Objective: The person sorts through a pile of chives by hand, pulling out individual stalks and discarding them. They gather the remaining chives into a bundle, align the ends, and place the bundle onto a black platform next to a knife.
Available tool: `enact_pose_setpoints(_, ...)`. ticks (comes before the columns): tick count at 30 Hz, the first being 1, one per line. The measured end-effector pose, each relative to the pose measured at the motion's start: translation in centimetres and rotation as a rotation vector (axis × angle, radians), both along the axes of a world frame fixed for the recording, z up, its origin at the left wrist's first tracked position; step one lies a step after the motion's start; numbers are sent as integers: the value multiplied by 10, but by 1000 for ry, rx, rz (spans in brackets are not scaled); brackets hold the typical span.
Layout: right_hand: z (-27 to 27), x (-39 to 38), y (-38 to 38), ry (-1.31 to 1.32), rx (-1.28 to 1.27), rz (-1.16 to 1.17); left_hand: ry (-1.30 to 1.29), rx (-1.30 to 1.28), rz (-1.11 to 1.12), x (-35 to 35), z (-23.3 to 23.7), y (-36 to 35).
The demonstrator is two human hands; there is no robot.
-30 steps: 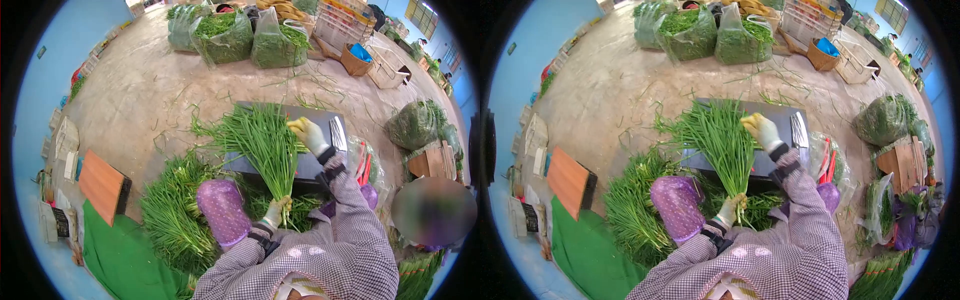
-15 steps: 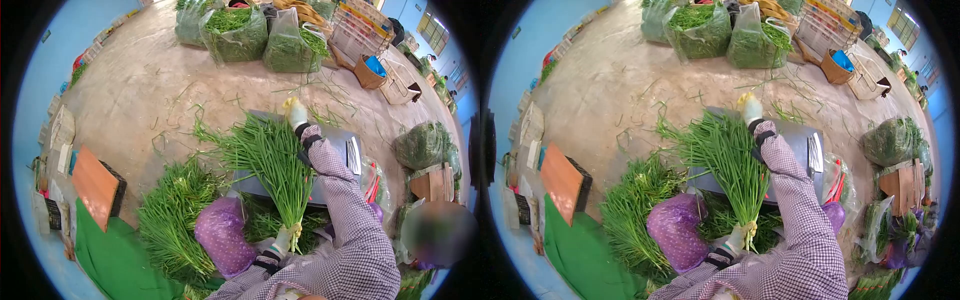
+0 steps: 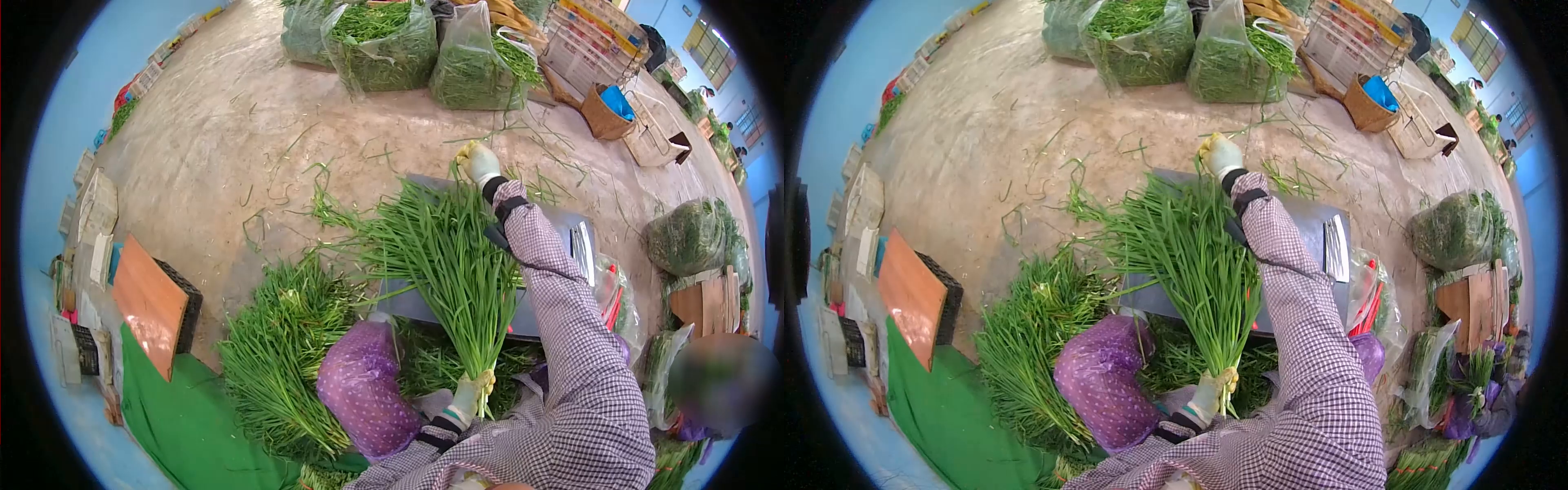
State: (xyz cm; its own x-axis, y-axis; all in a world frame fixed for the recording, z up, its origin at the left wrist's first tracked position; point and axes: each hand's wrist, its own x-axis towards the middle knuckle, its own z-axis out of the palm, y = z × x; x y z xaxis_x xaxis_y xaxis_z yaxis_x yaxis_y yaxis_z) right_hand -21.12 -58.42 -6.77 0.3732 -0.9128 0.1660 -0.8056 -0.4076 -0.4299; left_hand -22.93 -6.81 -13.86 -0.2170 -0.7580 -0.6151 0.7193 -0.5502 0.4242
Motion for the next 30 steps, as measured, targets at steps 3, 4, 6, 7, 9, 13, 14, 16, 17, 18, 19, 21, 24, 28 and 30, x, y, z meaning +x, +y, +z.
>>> enact_pose_setpoints(3,11,-10,-2,4,-111,60,46,-21,17,-1,-7,0)
enact_pose_setpoints(4,14,-12,-3,-12,-145,86,51,-21,28,-2,-8,-1)
enact_pose_setpoints(6,21,-16,2,104,-212,108,61,-18,41,-2,-7,-1)
enact_pose_setpoints(7,22,-14,10,164,-330,93,61,-13,32,-1,-4,-1)
enact_pose_setpoints(9,33,-11,23,178,-448,150,57,-6,20,0,3,-3)
enact_pose_setpoints(13,51,15,65,520,-234,468,55,-17,34,-5,-13,0)
enact_pose_setpoints(14,48,18,76,612,-224,491,49,-16,35,-5,-10,-1)
enact_pose_setpoints(16,28,18,73,679,-220,439,52,-2,23,-3,-2,-1)
enact_pose_setpoints(17,12,19,63,653,-228,367,58,9,11,-1,3,-3)
enact_pose_setpoints(18,-1,20,53,625,-234,298,64,22,2,2,6,-3)
enact_pose_setpoints(19,0,17,48,361,-259,212,65,24,7,1,2,-1)
enact_pose_setpoints(21,-1,14,34,-193,73,-25,69,23,9,-2,-5,0)
enact_pose_setpoints(24,16,5,24,-649,300,-128,63,22,24,-2,-4,-1)
enact_pose_setpoints(28,40,-7,41,-113,-84,68,57,10,33,-3,-3,-2)
enact_pose_setpoints(30,44,-6,56,285,-111,278,47,35,41,-5,-5,-2)
